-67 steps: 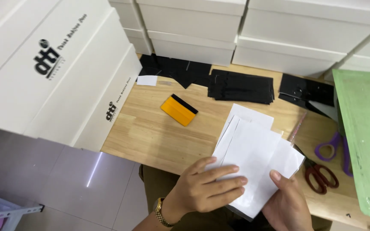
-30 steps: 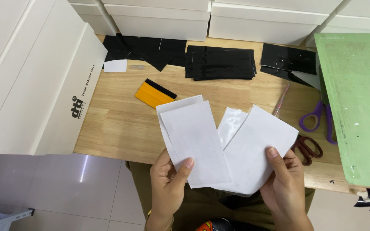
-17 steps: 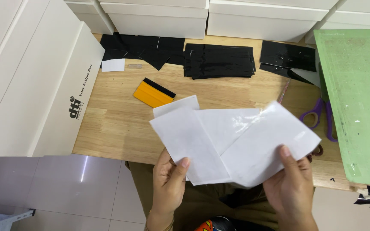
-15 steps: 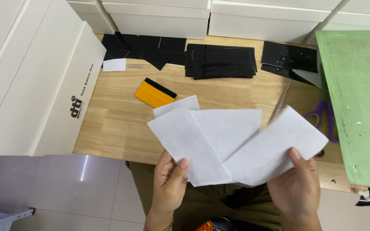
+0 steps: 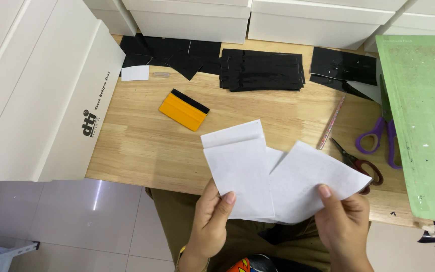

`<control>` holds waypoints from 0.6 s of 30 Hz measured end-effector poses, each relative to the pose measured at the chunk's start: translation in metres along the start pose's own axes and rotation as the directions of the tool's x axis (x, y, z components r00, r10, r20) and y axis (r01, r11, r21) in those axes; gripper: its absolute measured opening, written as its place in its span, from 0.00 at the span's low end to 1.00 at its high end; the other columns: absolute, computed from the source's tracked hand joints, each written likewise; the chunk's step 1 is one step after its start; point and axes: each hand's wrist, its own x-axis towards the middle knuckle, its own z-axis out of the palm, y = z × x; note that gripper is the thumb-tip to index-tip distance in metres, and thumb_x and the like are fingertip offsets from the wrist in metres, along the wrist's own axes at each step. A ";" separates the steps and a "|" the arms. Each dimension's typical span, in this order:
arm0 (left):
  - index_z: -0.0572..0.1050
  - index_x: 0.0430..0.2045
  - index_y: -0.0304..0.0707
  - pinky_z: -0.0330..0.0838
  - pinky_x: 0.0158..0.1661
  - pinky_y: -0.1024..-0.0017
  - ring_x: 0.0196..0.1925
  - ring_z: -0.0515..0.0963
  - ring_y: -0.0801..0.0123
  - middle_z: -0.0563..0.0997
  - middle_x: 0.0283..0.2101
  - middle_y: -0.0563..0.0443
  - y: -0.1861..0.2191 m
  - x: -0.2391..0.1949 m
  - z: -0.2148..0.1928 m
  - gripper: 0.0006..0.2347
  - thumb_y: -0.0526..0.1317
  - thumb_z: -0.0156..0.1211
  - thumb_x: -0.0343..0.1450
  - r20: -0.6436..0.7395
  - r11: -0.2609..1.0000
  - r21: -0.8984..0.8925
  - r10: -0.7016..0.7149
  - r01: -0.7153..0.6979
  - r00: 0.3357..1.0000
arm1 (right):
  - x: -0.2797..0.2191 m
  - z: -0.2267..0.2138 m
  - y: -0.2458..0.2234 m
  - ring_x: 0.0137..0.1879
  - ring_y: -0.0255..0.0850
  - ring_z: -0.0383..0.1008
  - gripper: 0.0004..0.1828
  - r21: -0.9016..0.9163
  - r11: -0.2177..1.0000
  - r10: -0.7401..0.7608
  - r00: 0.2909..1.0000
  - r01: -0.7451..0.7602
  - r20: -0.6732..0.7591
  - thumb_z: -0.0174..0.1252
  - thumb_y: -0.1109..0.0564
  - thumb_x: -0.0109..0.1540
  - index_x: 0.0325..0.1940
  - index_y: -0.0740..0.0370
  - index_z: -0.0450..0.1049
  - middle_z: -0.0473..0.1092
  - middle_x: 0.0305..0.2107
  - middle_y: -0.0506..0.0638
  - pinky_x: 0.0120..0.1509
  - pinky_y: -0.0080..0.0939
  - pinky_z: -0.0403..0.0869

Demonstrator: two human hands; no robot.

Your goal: Applying black vinyl stickers to white surfaces using scissors and a squeegee

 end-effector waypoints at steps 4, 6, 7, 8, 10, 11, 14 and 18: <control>0.70 0.57 0.31 0.71 0.57 0.69 0.56 0.77 0.67 0.80 0.53 0.47 -0.001 0.000 0.007 0.17 0.42 0.54 0.76 0.060 0.998 -0.009 -0.063 0.063 0.996 | -0.003 0.028 -0.015 0.47 0.37 0.75 0.06 -0.358 0.926 -0.106 0.993 0.117 0.049 0.64 0.64 0.61 0.41 0.66 0.79 0.77 0.41 0.51 0.55 0.35 0.76; 0.72 0.54 0.34 0.74 0.52 0.70 0.51 0.79 0.68 0.82 0.50 0.49 -0.002 0.000 0.011 0.17 0.42 0.62 0.72 0.102 0.994 0.027 -0.109 0.107 0.989 | -0.004 0.045 -0.029 0.41 0.32 0.73 0.04 -0.470 0.875 -0.104 0.993 0.117 0.055 0.68 0.65 0.57 0.36 0.65 0.81 0.76 0.34 0.47 0.48 0.30 0.74; 0.74 0.52 0.35 0.77 0.50 0.71 0.50 0.80 0.71 0.83 0.48 0.51 -0.003 -0.001 0.014 0.17 0.42 0.63 0.71 0.109 0.985 0.031 -0.170 0.168 0.979 | -0.003 0.053 -0.036 0.45 0.36 0.75 0.12 -0.499 0.853 -0.126 0.988 0.156 0.093 0.70 0.65 0.54 0.41 0.68 0.80 0.77 0.38 0.50 0.50 0.31 0.76; 0.76 0.50 0.35 0.80 0.47 0.72 0.48 0.81 0.73 0.84 0.46 0.53 -0.004 0.000 0.016 0.16 0.41 0.65 0.70 0.117 0.973 0.035 -0.230 0.227 0.966 | -0.002 0.061 -0.044 0.48 0.39 0.77 0.19 -0.525 0.828 -0.148 0.980 0.195 0.131 0.71 0.66 0.50 0.45 0.71 0.80 0.77 0.41 0.54 0.52 0.32 0.77; 0.76 0.49 0.33 0.79 0.45 0.74 0.45 0.82 0.73 0.85 0.44 0.50 -0.016 0.000 0.020 0.15 0.38 0.66 0.70 0.100 0.960 -0.101 -0.252 0.262 0.963 | -0.001 0.040 -0.038 0.56 0.44 0.72 0.28 -0.471 0.845 -0.208 0.967 0.252 0.144 0.68 0.57 0.52 0.52 0.75 0.75 0.71 0.49 0.59 0.60 0.38 0.72; 0.76 0.48 0.30 0.78 0.43 0.76 0.43 0.82 0.73 0.86 0.42 0.48 -0.022 0.001 0.022 0.14 0.36 0.67 0.69 0.084 0.928 -0.234 -0.279 0.291 0.957 | 0.000 0.030 -0.035 0.65 0.49 0.67 0.38 -0.412 0.858 -0.266 0.952 0.307 0.154 0.64 0.48 0.53 0.60 0.79 0.70 0.66 0.56 0.63 0.69 0.44 0.68; 0.73 0.52 0.31 0.77 0.46 0.72 0.46 0.81 0.68 0.83 0.45 0.48 -0.031 0.006 0.026 0.18 0.37 0.67 0.69 0.065 0.895 -0.349 -0.272 0.277 0.960 | 0.006 0.035 -0.056 0.63 0.55 0.68 0.25 -0.560 0.667 -0.541 0.836 0.492 0.091 0.47 0.52 0.71 0.60 0.81 0.69 0.65 0.52 0.65 0.68 0.48 0.70; 0.70 0.54 0.31 0.75 0.50 0.74 0.49 0.79 0.71 0.81 0.47 0.48 -0.039 0.009 0.043 0.19 0.36 0.66 0.70 0.145 0.883 -0.368 -0.254 0.291 0.956 | 0.004 0.029 -0.081 0.46 0.48 0.70 0.14 -0.780 0.444 -0.484 0.851 0.441 0.206 0.58 0.72 0.65 0.55 0.75 0.75 0.70 0.43 0.62 0.49 0.37 0.67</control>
